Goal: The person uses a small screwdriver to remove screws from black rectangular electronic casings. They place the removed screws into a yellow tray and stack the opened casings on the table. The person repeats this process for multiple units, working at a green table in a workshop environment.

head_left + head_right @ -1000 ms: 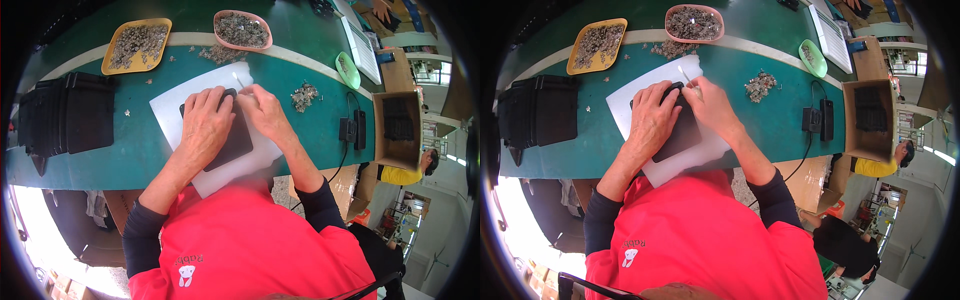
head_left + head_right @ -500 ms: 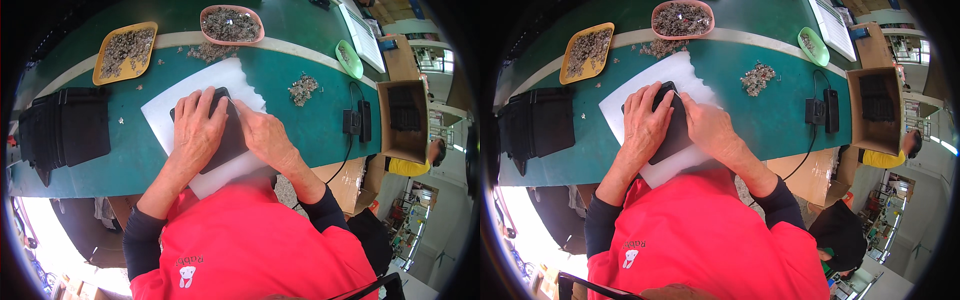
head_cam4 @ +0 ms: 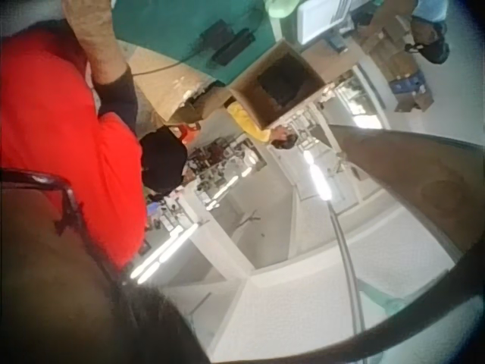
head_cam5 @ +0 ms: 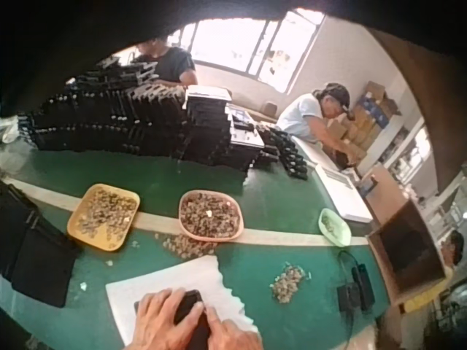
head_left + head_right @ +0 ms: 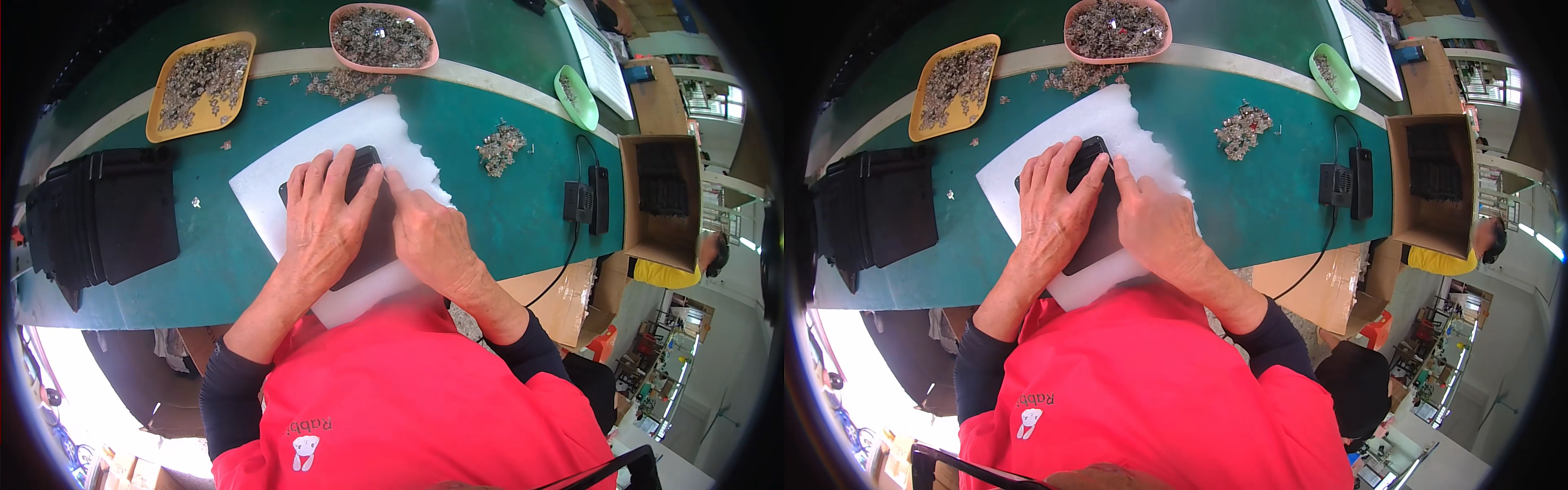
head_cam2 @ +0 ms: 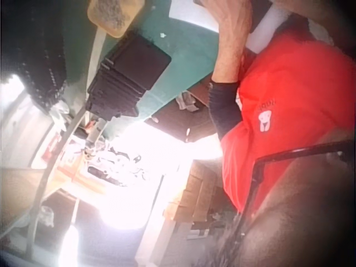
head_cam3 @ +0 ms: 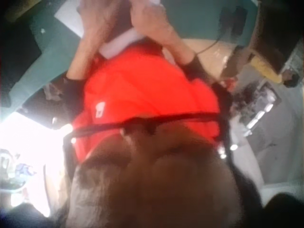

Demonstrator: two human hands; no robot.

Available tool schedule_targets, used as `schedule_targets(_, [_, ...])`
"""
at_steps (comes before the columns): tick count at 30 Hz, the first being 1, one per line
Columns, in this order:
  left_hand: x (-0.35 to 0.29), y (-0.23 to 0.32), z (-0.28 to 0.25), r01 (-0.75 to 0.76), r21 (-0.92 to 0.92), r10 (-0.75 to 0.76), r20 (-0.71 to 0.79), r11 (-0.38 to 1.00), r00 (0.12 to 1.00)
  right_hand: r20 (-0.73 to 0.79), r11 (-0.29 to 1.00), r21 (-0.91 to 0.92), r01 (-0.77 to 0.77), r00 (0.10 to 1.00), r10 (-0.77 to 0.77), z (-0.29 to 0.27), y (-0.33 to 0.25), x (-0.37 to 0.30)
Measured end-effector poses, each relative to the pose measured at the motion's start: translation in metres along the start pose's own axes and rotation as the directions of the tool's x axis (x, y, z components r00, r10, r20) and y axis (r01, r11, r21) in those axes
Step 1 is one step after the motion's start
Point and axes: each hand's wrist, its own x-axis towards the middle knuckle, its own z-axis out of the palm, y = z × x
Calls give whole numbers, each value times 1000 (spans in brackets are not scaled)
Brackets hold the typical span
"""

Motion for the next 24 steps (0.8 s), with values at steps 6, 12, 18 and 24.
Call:
schedule_targets(6, [0,-1,-3,-13,1,13,27,1000,1000,-52,1000,10,25,998,-24,5,3,-6])
schedule_targets(12, [1,0,-4,-15,6,15,40,1000,999,-33,999,-22,36,999,-37,1,0,-5])
schedule_targets(18, [1,-2,-1,-11,-6,12,26,1000,1000,-65,998,48,40,997,-37,5,3,-5])
schedule_targets(24, [2,-2,0,4,-3,-4,29,1000,1000,-44,998,51,47,998,-45,4,4,1])
